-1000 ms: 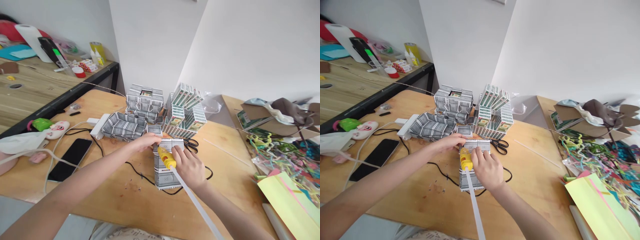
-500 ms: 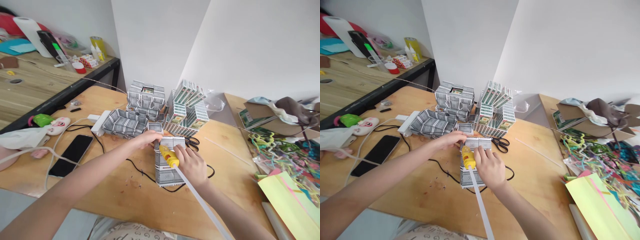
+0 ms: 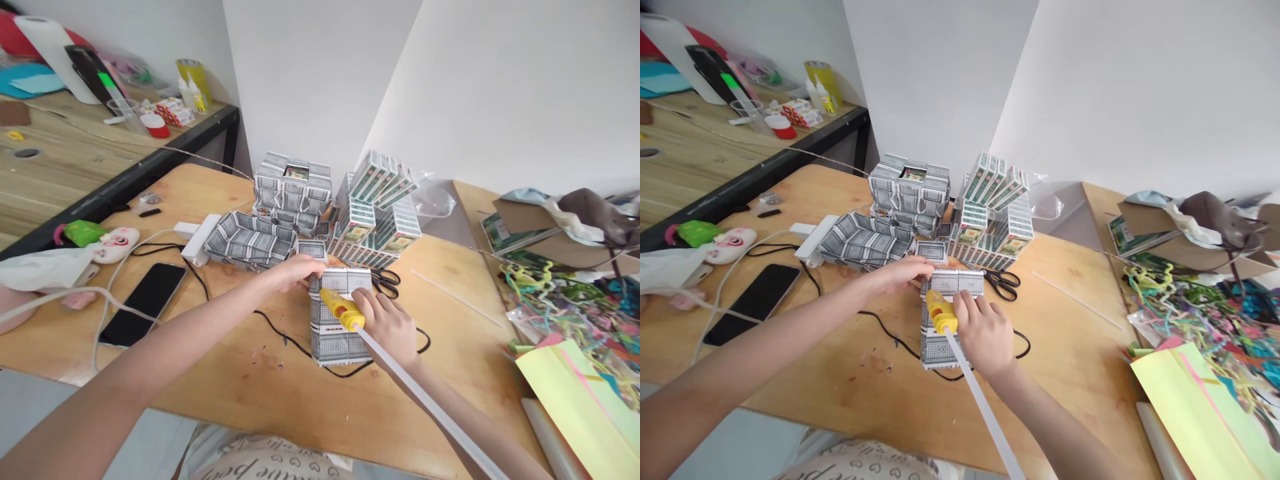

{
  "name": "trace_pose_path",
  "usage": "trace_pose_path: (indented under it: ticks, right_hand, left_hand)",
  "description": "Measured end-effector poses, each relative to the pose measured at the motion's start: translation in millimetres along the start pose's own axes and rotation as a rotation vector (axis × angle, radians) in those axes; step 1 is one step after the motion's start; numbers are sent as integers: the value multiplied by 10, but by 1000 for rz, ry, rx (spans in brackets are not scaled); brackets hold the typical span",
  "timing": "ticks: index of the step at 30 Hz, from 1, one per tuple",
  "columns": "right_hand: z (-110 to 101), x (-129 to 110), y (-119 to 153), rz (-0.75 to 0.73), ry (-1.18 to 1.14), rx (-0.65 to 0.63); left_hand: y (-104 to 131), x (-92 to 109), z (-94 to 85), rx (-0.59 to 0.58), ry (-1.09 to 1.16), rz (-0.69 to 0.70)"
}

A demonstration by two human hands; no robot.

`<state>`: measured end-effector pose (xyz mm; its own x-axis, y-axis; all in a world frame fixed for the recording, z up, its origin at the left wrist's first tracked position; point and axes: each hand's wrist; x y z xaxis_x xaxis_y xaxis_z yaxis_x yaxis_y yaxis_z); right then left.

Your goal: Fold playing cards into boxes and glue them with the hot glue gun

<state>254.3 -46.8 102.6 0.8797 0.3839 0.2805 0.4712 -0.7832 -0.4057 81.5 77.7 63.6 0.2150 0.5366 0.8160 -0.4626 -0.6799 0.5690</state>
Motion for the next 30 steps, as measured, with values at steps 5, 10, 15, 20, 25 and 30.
trace_pose_path:
  ticks: [5, 10, 15, 20, 25, 30]
  right_hand:
    - [17, 13, -1, 41, -30, 10]
    - [12, 30, -12, 53, -38, 41]
    - [9, 18, 3, 36, -52, 48]
    - [46, 22, 44, 36, -72, 34]
    - [69, 46, 62, 33, -81, 52]
    - [62, 41, 51, 42, -41, 74]
  left_hand:
    - [16, 28, 9, -3, -7, -3]
    - [45, 69, 17, -5, -32, 0]
    - [60, 70, 18, -17, -47, 1]
    - [71, 61, 7, -34, -59, 6]
    - [71, 53, -5, -32, -72, 15]
    - [79, 55, -2, -36, -73, 22]
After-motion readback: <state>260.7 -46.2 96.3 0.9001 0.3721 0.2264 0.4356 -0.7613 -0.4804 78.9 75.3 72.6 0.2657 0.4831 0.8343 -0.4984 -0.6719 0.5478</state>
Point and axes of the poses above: each hand's wrist, its own y-axis away from the middle knuckle, its own z-axis out of the palm, x = y × z, and after that the axes turned 1 degree about -x, right-handed
